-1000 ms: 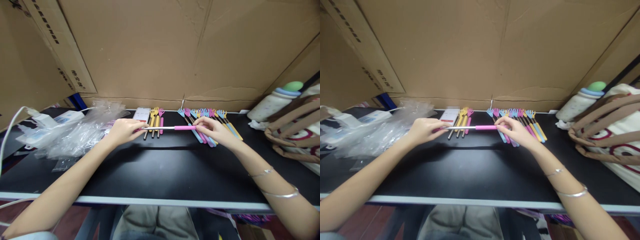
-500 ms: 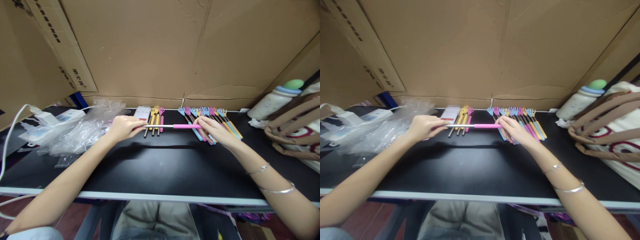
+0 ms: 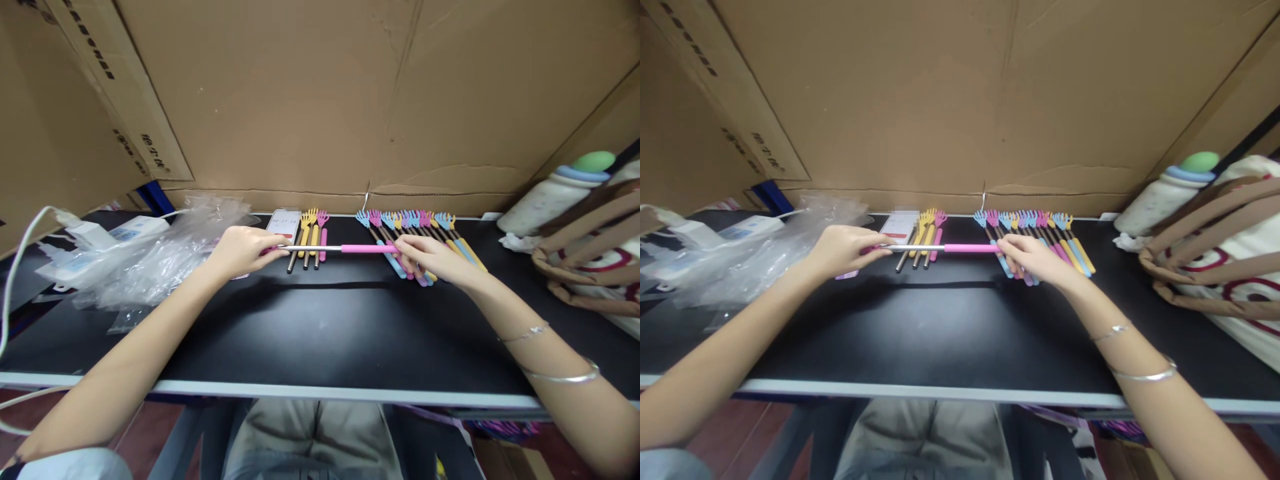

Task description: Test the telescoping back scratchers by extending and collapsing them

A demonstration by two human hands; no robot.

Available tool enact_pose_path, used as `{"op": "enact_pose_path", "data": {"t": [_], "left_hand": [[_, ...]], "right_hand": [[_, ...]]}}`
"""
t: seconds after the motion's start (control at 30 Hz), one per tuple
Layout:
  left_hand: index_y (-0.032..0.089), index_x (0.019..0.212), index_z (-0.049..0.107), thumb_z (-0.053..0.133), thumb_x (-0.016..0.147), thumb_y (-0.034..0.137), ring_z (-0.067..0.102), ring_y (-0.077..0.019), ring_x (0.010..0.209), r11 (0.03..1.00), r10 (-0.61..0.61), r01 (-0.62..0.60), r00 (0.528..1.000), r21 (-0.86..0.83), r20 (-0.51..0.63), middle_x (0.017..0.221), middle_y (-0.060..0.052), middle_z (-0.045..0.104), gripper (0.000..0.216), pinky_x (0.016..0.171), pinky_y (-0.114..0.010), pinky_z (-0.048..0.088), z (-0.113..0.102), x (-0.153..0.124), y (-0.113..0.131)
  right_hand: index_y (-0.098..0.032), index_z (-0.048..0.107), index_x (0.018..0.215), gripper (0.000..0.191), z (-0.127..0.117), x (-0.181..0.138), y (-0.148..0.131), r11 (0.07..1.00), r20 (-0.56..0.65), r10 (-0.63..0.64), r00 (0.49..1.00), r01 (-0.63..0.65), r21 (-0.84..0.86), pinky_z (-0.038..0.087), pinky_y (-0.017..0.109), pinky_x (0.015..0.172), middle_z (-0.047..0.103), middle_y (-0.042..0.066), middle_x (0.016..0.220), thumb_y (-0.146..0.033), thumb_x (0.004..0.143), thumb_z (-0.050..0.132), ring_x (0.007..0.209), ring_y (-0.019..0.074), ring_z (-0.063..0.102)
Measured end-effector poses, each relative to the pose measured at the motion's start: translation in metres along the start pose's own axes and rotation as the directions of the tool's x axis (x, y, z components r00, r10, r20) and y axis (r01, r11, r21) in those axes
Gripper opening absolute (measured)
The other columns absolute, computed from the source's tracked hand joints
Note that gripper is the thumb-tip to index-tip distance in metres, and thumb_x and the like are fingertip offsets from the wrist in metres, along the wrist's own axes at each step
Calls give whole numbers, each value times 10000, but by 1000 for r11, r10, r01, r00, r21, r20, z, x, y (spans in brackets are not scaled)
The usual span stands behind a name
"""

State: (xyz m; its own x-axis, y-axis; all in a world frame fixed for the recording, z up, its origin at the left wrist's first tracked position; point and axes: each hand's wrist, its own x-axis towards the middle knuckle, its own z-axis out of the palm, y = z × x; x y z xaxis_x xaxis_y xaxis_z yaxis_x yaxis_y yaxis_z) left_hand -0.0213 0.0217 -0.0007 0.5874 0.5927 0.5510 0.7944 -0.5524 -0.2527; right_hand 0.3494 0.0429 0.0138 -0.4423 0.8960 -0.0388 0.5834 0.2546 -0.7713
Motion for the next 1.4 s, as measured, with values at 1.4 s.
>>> {"op": "enact_pose_path", "data": {"t": [1.4], "left_hand": [[253,919,721,472,936,403,646,-123,642,995,97,-102,981,-16,-168,745,26,709,291,511,-237,358,0,1,0]], "right_hand": [[-186,466,756,409,-13,-6,-2,967,148,-175,973,198,-162,409,221,487,556,-5,628,-550,918,370,474,76,508]]}}
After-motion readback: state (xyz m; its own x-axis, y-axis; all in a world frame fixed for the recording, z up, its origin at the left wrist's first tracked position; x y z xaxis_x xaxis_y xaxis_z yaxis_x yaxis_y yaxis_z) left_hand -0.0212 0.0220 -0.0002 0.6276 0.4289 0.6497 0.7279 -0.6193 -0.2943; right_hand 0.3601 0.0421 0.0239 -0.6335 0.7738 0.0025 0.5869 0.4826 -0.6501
